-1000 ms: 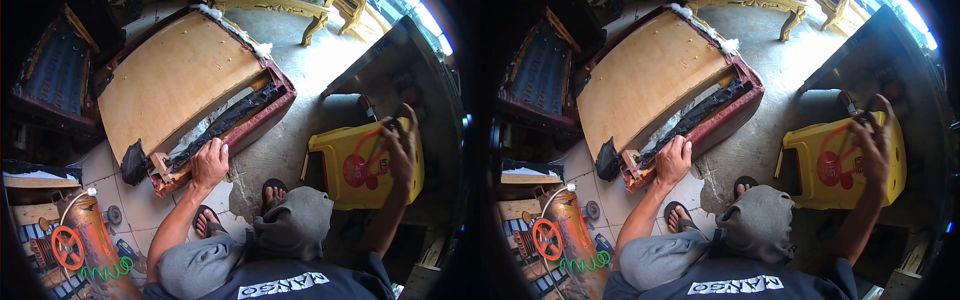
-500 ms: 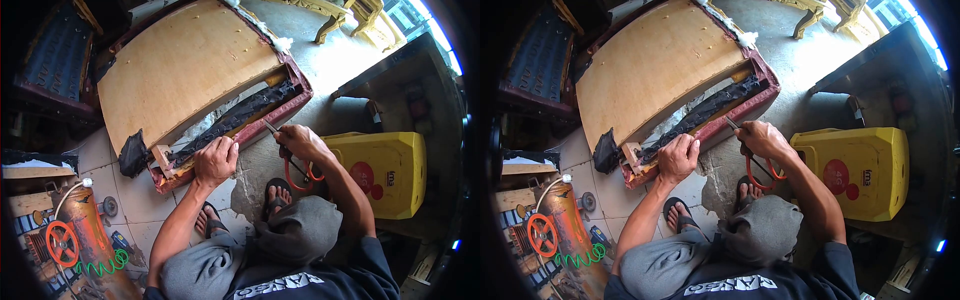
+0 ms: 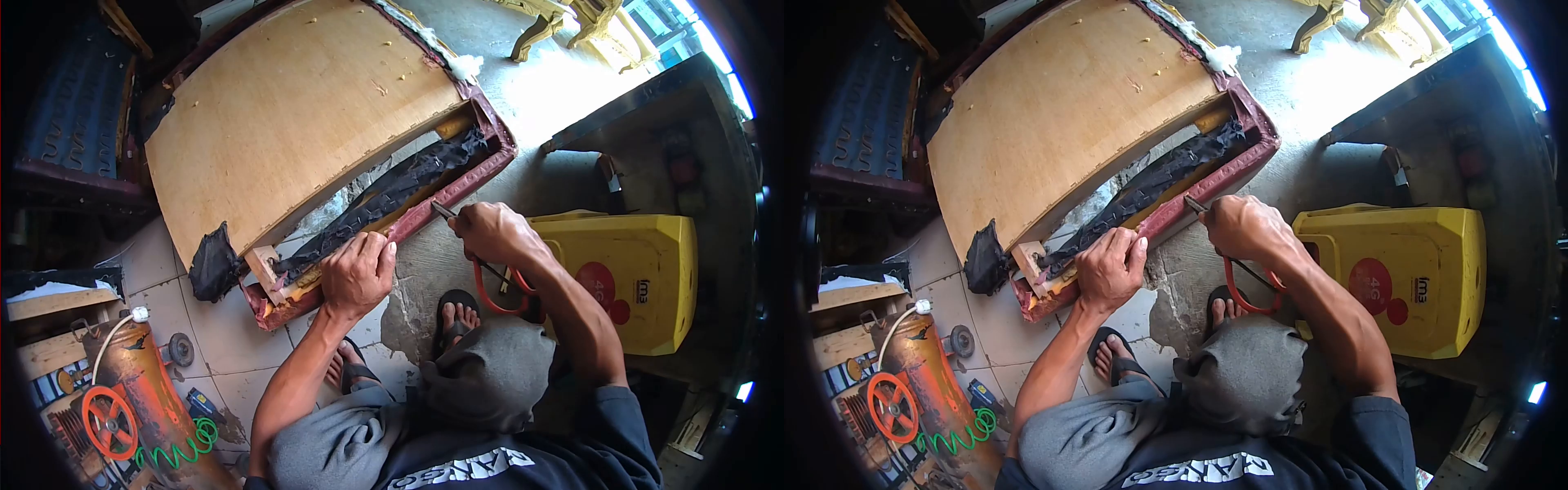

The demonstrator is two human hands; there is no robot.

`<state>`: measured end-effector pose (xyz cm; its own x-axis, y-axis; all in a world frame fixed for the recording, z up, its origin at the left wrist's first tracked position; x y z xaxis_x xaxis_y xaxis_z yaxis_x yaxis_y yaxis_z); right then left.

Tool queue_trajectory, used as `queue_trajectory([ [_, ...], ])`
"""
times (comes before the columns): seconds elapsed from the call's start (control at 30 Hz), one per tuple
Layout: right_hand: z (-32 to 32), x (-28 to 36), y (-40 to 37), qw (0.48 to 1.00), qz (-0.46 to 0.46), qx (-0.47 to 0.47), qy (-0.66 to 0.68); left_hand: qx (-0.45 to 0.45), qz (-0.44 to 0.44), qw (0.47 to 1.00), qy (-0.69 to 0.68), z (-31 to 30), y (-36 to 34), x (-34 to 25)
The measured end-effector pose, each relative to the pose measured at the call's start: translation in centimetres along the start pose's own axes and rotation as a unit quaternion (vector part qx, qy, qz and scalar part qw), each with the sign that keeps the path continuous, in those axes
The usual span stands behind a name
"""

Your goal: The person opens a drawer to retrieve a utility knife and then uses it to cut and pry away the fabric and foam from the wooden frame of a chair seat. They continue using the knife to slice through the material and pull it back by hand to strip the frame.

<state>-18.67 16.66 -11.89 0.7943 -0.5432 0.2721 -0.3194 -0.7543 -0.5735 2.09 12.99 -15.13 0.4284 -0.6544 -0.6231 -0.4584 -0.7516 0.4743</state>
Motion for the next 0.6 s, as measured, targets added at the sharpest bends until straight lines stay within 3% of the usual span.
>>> queue_trajectory([
  [0.1, 0.5, 0.9, -0.8, 0.993, -0.021, -0.067, -0.095, 0.013, -0.001, 1.0, -0.025, 0.0, 0.3, -0.1],
  [0.2, 3.3, -1.8, 0.4, 0.987, -0.056, -0.148, 0.01, 0.021, -0.006, 0.999, -0.033, -0.1, 0.1, 0.0],
  [0.33, 3.4, -1.1, -0.3, 0.982, -0.058, -0.179, -0.026, 0.024, 0.003, 0.999, -0.024, 0.0, 0.2, -0.1],
  [0.5, 5.6, -2.6, 0.7, 0.957, -0.085, -0.27, 0.064, 0.012, -0.005, 1.0, -0.012, -0.1, 0.1, -0.2],
  [0.57, 3.8, -1.3, 0.1, 0.96, -0.081, -0.263, 0.056, 0.015, -0.005, 1.0, -0.007, -0.3, 0.1, -0.2],
  [0.6, 3.3, -1.0, 0.4, 0.973, -0.06, -0.217, 0.056, 0.025, -0.005, 1.0, -0.01, -0.2, 0.1, -0.2],
])
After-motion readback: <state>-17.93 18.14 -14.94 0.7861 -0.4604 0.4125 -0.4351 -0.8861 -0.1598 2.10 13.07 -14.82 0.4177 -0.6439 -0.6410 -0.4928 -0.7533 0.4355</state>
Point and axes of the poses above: each hand's wrist, its own y-axis towards the middle knuckle, its own z-axis out of the palm, x = y × z, the point moved 8 cm from there along y, towards the middle knuckle, and after that the axes turned 6 degrees about -x, right-handed, at the moved point
